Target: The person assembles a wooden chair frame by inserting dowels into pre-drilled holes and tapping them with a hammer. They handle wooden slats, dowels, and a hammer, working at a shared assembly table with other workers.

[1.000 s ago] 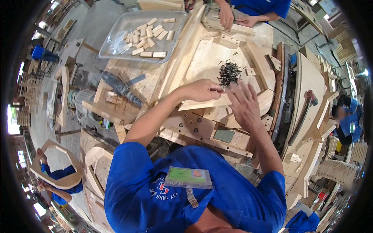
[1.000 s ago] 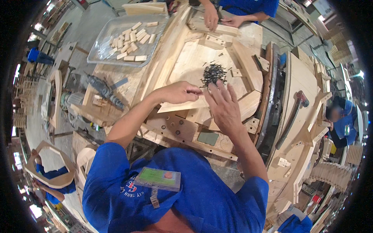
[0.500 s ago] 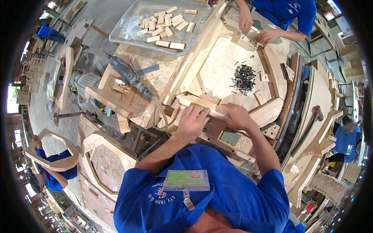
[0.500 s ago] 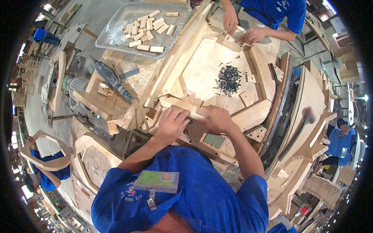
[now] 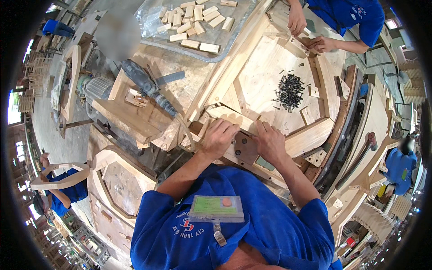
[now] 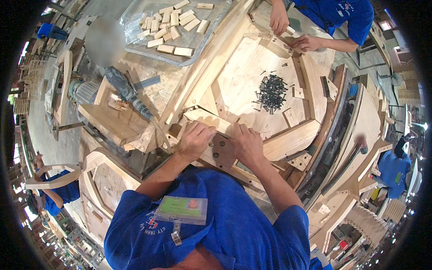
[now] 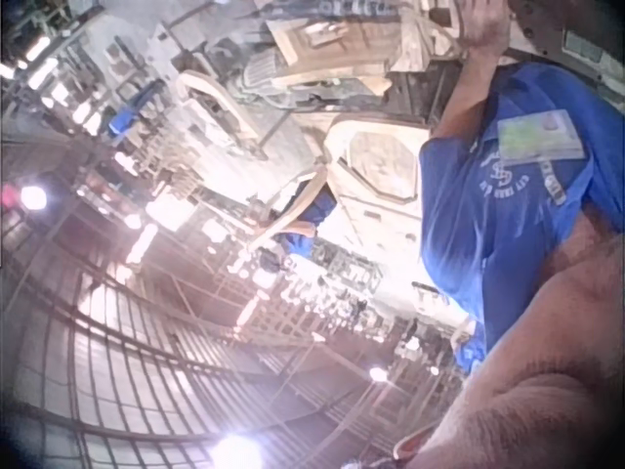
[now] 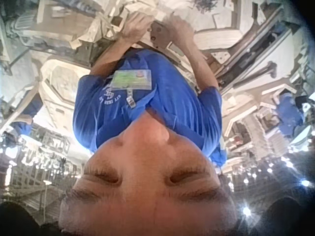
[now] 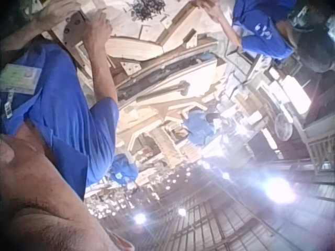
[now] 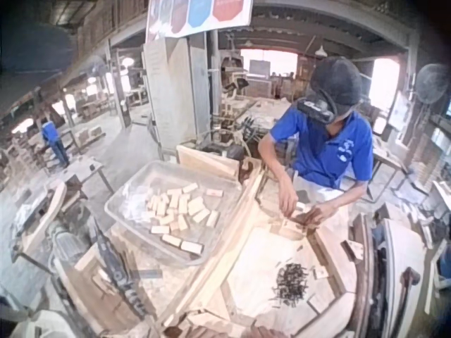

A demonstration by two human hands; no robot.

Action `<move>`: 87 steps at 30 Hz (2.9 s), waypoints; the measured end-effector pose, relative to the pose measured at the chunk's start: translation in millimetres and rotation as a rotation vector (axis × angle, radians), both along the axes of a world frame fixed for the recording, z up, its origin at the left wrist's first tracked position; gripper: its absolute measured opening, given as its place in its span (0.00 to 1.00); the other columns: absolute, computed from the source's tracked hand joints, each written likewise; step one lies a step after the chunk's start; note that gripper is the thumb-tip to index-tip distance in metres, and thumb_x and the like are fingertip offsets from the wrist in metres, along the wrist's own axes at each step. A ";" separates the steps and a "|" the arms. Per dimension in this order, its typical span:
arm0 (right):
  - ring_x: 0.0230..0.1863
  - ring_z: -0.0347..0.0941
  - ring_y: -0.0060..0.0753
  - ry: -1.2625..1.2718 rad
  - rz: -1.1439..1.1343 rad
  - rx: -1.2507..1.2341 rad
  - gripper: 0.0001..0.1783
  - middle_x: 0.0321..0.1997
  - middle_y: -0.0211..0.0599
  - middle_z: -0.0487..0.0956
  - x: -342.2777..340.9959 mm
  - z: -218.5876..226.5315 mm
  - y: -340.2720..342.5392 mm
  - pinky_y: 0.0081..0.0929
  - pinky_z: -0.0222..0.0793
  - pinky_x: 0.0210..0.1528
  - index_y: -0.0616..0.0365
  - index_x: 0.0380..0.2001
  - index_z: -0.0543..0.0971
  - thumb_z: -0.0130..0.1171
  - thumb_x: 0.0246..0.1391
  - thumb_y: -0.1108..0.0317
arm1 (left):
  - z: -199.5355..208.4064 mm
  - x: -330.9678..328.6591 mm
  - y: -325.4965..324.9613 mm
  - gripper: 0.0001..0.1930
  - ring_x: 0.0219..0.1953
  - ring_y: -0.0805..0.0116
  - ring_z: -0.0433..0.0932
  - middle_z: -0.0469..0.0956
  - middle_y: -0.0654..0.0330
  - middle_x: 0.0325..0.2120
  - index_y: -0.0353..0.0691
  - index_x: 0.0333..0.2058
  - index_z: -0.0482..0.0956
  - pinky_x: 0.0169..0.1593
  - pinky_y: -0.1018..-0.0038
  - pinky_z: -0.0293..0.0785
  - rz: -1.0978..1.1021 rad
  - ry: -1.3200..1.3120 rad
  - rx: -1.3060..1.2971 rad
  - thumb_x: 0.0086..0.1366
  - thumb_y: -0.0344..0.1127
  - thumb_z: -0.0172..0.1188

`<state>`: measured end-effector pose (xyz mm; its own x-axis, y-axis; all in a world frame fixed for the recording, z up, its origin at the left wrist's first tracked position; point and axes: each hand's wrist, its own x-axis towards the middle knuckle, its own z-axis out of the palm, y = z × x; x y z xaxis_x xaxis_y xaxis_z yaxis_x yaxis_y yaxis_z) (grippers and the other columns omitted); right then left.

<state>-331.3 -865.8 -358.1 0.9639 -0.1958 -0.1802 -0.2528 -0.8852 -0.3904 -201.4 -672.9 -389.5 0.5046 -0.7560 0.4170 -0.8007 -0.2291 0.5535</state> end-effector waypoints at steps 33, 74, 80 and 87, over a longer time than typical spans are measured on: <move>0.58 0.77 0.58 -0.560 -0.466 -0.310 0.26 0.57 0.54 0.82 -126.9 -19.4 32.0 0.50 0.77 0.55 0.66 0.49 0.82 0.66 0.43 0.71 | -14.2 5.5 -24.6 0.13 0.61 0.39 0.75 0.83 0.45 0.50 0.32 0.51 0.84 0.69 0.51 0.70 -0.260 -0.131 0.041 0.71 0.30 0.62; 0.68 0.69 0.58 -0.297 -0.705 -0.423 0.31 0.65 0.49 0.76 -232.7 27.4 31.8 0.52 0.63 0.69 0.53 0.64 0.77 0.69 0.56 0.64 | 41.1 -27.2 7.3 0.22 0.58 0.46 0.78 0.82 0.46 0.53 0.34 0.54 0.83 0.65 0.52 0.73 -0.334 -0.127 0.016 0.64 0.37 0.72; 0.67 0.69 0.57 -0.126 -0.780 -0.499 0.28 0.64 0.49 0.75 -275.6 0.7 56.3 0.51 0.63 0.67 0.55 0.61 0.77 0.67 0.57 0.64 | 149.5 3.7 63.5 0.12 0.38 0.53 0.85 0.87 0.51 0.39 0.35 0.45 0.88 0.45 0.64 0.81 -0.235 -0.153 -0.173 0.63 0.27 0.72; 0.61 0.73 0.55 -0.390 -0.814 -0.611 0.21 0.57 0.45 0.78 -275.2 -30.9 59.3 0.51 0.67 0.65 0.57 0.55 0.81 0.65 0.60 0.65 | 145.9 40.6 131.8 0.08 0.33 0.61 0.85 0.88 0.53 0.36 0.38 0.45 0.89 0.38 0.67 0.79 0.051 -0.307 0.020 0.69 0.28 0.68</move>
<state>-606.4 -806.5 -389.0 0.4747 -0.7535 0.4549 -0.8051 -0.5806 -0.1216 -160.8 -541.0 -243.6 0.3942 -0.7427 0.5413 -0.9172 -0.2812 0.2821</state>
